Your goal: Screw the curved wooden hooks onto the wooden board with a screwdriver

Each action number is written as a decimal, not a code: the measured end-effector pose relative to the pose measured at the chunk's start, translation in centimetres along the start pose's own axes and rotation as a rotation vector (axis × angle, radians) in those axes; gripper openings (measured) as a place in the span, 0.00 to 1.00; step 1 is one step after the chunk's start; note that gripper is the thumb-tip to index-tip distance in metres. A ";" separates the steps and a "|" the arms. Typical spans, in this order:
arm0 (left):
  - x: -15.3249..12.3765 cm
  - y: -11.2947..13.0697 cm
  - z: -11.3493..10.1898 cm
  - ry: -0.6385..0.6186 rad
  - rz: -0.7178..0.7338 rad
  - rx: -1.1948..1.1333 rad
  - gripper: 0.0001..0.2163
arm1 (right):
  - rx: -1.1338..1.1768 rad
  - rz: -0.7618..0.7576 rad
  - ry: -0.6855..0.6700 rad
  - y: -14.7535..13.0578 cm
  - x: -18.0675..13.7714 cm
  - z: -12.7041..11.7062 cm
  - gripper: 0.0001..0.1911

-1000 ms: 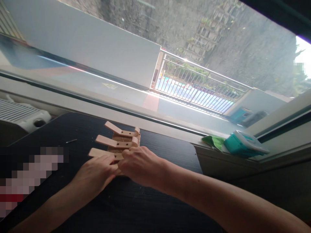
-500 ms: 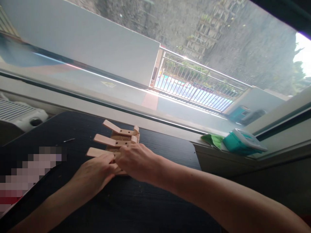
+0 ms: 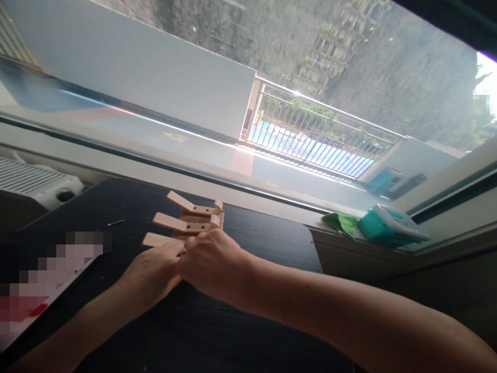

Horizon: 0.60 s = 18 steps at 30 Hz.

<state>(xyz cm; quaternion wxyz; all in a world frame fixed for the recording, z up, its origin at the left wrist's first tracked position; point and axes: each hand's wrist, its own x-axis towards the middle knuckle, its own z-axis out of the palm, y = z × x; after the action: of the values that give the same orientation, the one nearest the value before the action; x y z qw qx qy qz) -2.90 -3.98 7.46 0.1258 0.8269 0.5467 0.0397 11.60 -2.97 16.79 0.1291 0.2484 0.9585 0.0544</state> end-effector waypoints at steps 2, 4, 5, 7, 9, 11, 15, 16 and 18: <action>0.0 -0.1 0.1 0.010 0.006 -0.030 0.11 | 0.005 -0.039 0.007 -0.2 0.3 0.4 0.11; 0.0 -0.2 0.1 0.003 -0.003 -0.034 0.11 | 0.026 -0.045 0.007 -0.3 0.6 0.8 0.10; 0.0 -0.2 0.2 -0.001 -0.009 -0.029 0.11 | 0.033 -0.037 0.002 -0.3 0.8 0.9 0.10; 0.0 -0.2 0.2 -0.010 -0.014 -0.006 0.10 | 0.066 0.003 -0.023 0.0 0.9 0.9 0.12; -0.1 -0.1 0.3 -0.021 -0.003 0.032 0.11 | 0.122 0.073 -0.062 0.4 1.0 0.9 0.11; -0.1 -0.1 0.4 -0.024 0.018 0.063 0.11 | 0.158 0.130 -0.089 0.8 1.0 1.0 0.10; -0.2 -0.1 0.3 -0.010 0.036 0.078 0.11 | 0.141 0.160 -0.053 1.0 0.9 1.3 0.10; -0.2 -0.1 0.3 -0.011 0.029 0.080 0.10 | 0.135 0.157 -0.041 0.8 0.8 1.2 0.09; -0.3 0.0 0.2 -0.015 0.008 0.083 0.10 | 0.108 0.145 -0.032 0.4 0.6 0.6 0.09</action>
<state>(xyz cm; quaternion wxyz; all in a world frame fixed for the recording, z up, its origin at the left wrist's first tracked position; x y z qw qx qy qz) -3.02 -4.25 7.28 0.0955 0.8339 0.5435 0.0115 11.42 -2.27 16.13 0.1265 0.3247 0.9373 0.0080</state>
